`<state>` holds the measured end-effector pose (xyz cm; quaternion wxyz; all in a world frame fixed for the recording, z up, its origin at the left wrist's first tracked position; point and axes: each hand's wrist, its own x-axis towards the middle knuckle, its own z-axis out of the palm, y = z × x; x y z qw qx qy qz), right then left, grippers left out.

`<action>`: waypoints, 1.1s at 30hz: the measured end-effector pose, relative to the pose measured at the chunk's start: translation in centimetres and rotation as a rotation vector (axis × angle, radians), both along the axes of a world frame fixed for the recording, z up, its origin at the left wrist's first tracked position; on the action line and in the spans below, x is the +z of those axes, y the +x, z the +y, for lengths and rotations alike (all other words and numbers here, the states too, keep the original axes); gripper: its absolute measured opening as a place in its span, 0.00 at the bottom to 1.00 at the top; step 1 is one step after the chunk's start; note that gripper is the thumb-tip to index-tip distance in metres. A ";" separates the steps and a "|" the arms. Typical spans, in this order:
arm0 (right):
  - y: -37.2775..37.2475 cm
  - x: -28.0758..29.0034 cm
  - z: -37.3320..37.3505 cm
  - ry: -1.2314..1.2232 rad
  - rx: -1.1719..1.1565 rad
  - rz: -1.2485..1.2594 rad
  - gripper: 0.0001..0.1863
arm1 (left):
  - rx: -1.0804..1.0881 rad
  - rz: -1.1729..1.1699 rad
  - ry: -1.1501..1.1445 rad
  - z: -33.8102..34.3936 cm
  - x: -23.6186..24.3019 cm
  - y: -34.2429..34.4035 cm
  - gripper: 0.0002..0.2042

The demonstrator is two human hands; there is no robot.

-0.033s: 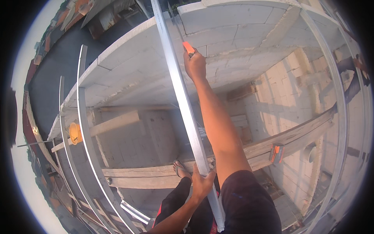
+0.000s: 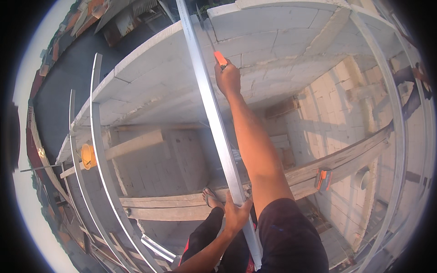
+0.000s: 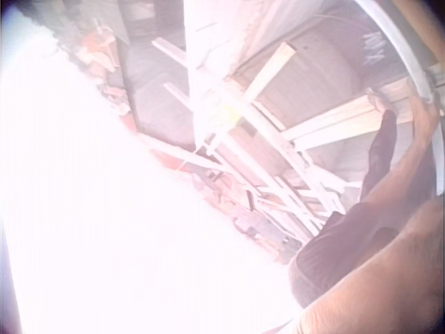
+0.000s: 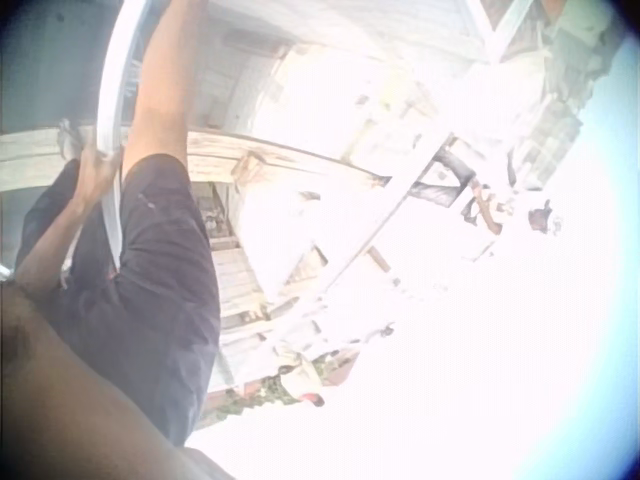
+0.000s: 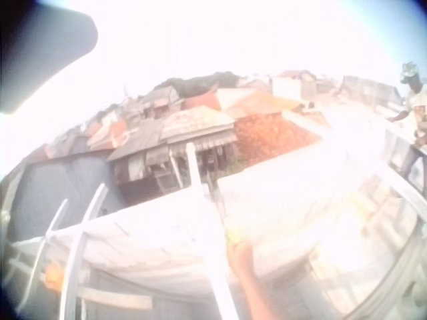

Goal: The person walks across a rooftop construction site, picks up a long white metal profile, and uses a hand saw to cut it to size. The person positions the profile against a wall and saws through it, then moves to another section to repeat the cutting process.

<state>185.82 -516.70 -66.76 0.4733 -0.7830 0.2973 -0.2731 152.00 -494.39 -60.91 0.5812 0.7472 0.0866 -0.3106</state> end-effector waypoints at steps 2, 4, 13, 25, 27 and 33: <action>0.6 0.5 0.2 -0.013 0.016 0.021 0.19 | 0.009 -0.020 0.021 0.3 -0.6 -0.2 0.24; -0.2 1.5 1.7 0.005 -0.010 -0.176 0.20 | 0.013 -0.029 0.008 0.4 -0.3 0.0 0.24; 1.0 1.1 0.4 -0.072 0.037 0.138 0.22 | 0.003 -0.038 -0.023 0.0 0.1 0.4 0.26; -0.1 0.5 -0.1 -0.017 -0.013 -0.156 0.21 | 0.021 0.031 -0.073 -0.1 0.3 0.4 0.21; -0.6 2.0 0.9 -0.007 0.007 -0.300 0.22 | 0.042 0.021 -0.095 0.0 -0.5 0.0 0.22; 0.3 -1.0 -1.9 -0.007 0.037 0.118 0.21 | -0.083 0.032 -0.010 0.1 0.1 0.3 0.22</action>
